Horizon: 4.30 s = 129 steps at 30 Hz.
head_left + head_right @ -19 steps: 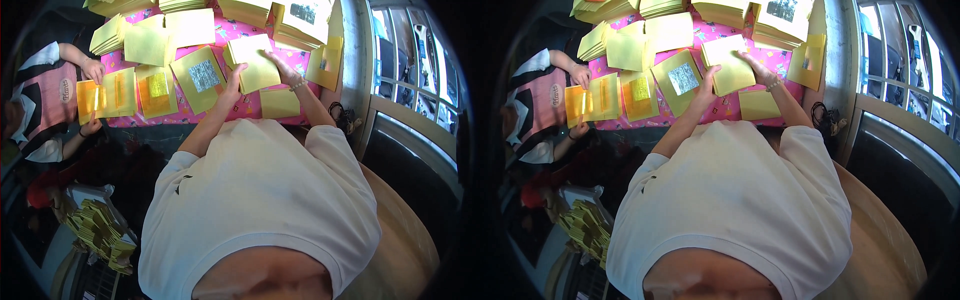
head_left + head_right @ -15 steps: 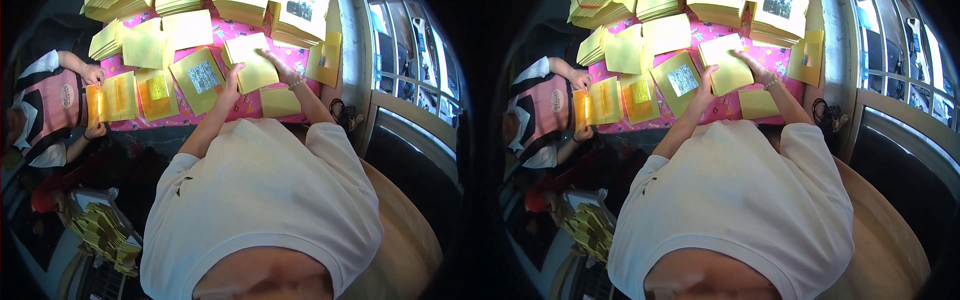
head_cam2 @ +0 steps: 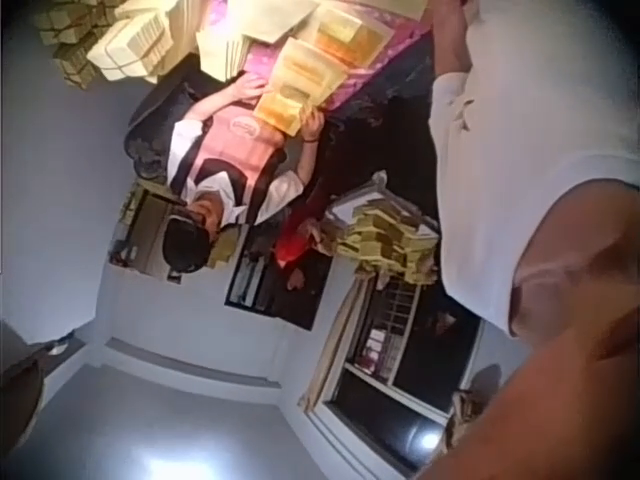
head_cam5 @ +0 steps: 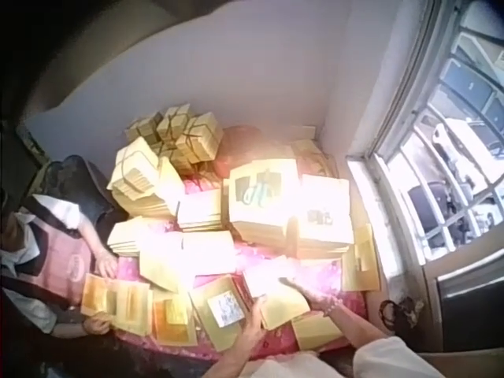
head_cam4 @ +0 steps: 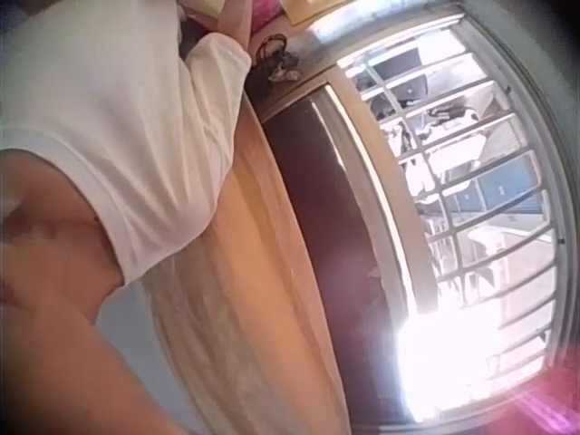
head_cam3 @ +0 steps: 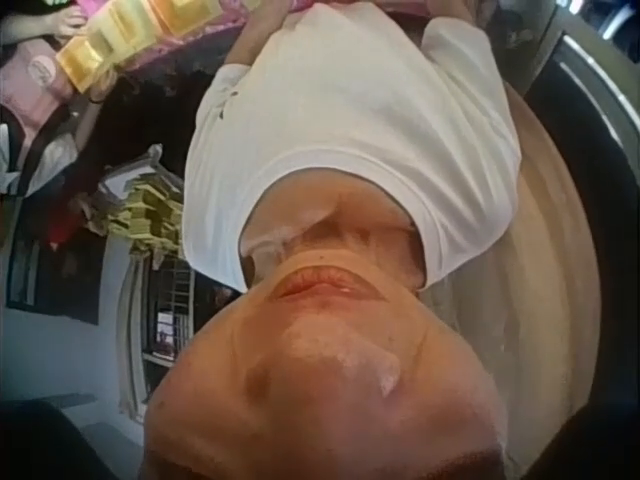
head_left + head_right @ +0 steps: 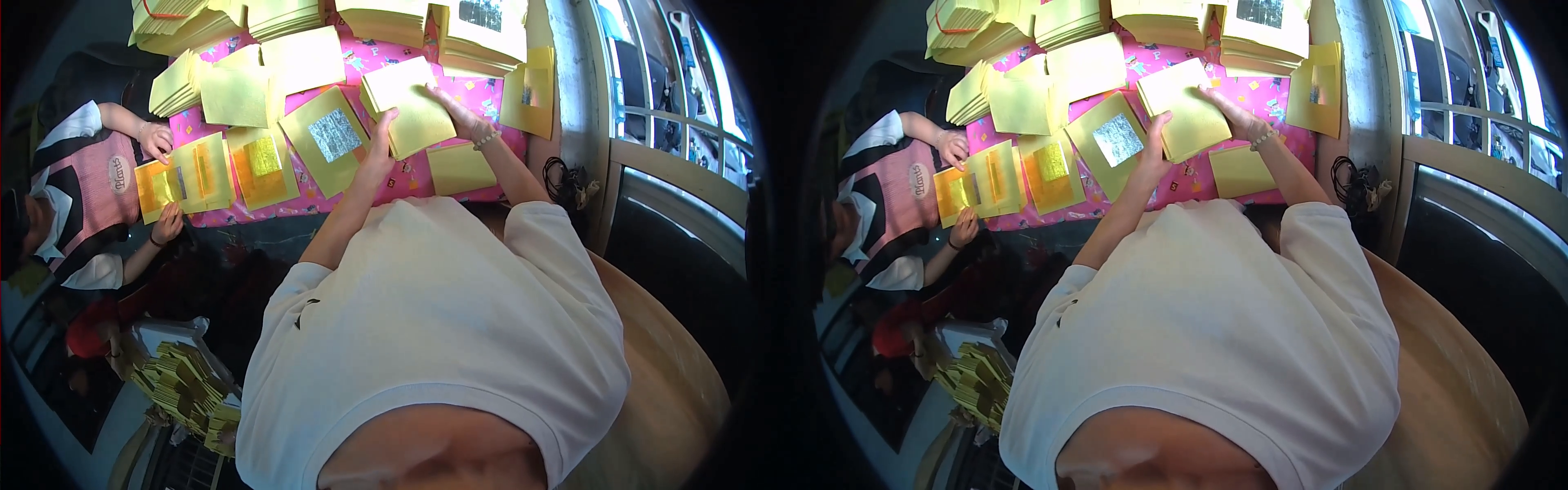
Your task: Folding and bundling stacks of yellow paper using red ribbon.
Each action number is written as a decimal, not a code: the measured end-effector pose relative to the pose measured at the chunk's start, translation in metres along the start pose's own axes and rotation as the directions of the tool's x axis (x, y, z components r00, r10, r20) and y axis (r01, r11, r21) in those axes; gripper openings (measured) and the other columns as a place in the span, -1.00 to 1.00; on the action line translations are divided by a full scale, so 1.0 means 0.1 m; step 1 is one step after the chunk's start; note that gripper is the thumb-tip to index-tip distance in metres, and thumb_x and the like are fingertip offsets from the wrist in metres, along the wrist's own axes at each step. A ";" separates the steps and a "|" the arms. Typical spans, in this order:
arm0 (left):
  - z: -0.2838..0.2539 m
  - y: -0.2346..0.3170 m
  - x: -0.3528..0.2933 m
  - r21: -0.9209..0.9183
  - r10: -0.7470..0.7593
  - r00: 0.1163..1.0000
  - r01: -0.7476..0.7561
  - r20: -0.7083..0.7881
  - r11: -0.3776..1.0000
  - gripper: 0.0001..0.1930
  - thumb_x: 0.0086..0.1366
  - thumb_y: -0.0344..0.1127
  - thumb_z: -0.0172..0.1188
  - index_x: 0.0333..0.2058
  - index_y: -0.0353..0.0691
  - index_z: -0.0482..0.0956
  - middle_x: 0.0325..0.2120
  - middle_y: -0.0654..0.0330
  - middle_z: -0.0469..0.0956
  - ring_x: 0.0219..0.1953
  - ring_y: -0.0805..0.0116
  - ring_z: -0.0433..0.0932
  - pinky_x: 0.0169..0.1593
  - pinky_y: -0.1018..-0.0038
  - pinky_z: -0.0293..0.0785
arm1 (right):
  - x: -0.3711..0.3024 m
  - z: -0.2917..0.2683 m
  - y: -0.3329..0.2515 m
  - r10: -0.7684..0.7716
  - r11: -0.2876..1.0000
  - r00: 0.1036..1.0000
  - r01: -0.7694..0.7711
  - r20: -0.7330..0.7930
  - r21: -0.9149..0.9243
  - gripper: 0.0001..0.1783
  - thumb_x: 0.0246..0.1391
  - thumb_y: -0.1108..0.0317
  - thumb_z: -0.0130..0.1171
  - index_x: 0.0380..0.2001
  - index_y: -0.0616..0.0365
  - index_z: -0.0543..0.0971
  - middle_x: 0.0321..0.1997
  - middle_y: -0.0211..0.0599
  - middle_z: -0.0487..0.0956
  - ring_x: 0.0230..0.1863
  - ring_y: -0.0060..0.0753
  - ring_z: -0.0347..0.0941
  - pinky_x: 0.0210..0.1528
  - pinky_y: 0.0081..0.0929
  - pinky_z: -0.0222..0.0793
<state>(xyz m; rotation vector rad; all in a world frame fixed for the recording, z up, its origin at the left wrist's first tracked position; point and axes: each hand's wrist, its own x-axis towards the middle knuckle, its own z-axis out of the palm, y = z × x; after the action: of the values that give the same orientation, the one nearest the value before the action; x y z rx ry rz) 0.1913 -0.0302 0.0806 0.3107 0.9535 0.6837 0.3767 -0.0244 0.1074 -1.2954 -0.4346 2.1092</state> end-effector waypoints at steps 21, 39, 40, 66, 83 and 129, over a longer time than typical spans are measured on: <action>-0.10 0.36 0.39 0.049 -0.015 0.999 0.017 -0.045 0.999 -0.37 0.07 0.08 0.17 0.01 -0.23 0.36 -0.10 0.09 0.45 -0.05 0.26 0.43 0.01 0.31 0.33 | 0.43 0.00 -0.52 0.087 0.981 0.987 -0.061 0.133 -0.184 -0.23 0.00 -0.24 0.08 0.09 0.14 0.35 0.07 -0.17 0.42 0.05 -0.39 0.36 0.12 -0.39 0.27; 0.00 0.49 0.31 -0.028 -0.058 0.998 0.058 0.024 0.998 -0.43 0.15 0.03 0.10 0.03 -0.25 0.35 -0.10 0.10 0.47 -0.06 0.23 0.45 0.04 0.30 0.35 | 0.51 -0.06 -0.40 -0.004 0.998 0.984 0.015 0.176 -0.060 -0.28 0.07 -0.23 -0.01 0.09 0.12 0.34 0.04 -0.23 0.45 0.02 -0.45 0.38 0.06 -0.40 0.34; -0.02 0.49 0.30 -0.001 -0.056 0.998 0.056 0.020 0.998 -0.43 0.15 0.04 0.11 0.03 -0.25 0.35 -0.09 0.10 0.47 -0.05 0.23 0.44 0.05 0.30 0.35 | 0.52 -0.07 -0.39 -0.054 0.997 0.984 0.062 0.168 -0.042 -0.25 0.05 -0.26 -0.01 0.09 0.13 0.34 0.04 -0.21 0.45 0.02 -0.44 0.38 0.04 -0.43 0.34; 0.39 1.41 1.18 0.838 -0.347 0.937 0.208 -0.024 0.504 -0.25 0.29 0.19 -0.17 0.14 -0.45 0.20 0.10 -0.10 0.30 0.15 0.20 0.30 0.25 0.41 0.10 | 0.07 0.58 1.04 0.192 0.389 0.844 0.404 -0.501 0.828 -0.59 0.19 -0.02 -0.31 -0.30 0.04 0.41 -0.28 -0.32 0.41 -0.26 -0.38 0.32 -0.20 -0.30 0.28; 0.38 1.31 1.20 0.847 -0.690 0.722 0.391 -0.040 0.360 -0.45 0.35 0.08 -0.19 0.03 -0.28 0.41 -0.08 0.16 0.51 -0.10 0.41 0.51 -0.05 0.50 0.44 | 0.17 0.74 0.89 -0.053 0.215 0.875 0.480 -0.480 0.851 -0.40 0.21 -0.09 -0.38 0.05 0.15 0.35 0.09 -0.17 0.40 0.11 -0.20 0.33 0.16 -0.16 0.24; 0.13 1.33 1.24 0.820 -0.561 0.825 0.365 -0.066 0.440 -0.47 0.35 0.05 -0.18 0.06 -0.27 0.37 -0.09 0.13 0.50 -0.11 0.38 0.52 -0.06 0.46 0.48 | 0.20 0.71 0.93 0.073 0.361 0.898 0.381 -0.433 0.851 -0.28 0.24 -0.18 -0.62 0.07 0.12 0.32 0.04 -0.15 0.43 0.08 -0.23 0.35 0.12 -0.23 0.29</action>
<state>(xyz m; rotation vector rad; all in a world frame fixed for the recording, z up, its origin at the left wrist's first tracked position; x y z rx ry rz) 0.1974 0.1518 0.0786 0.8821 1.0301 -0.3780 0.2768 -0.0788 0.0744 -0.8392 0.7531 1.3739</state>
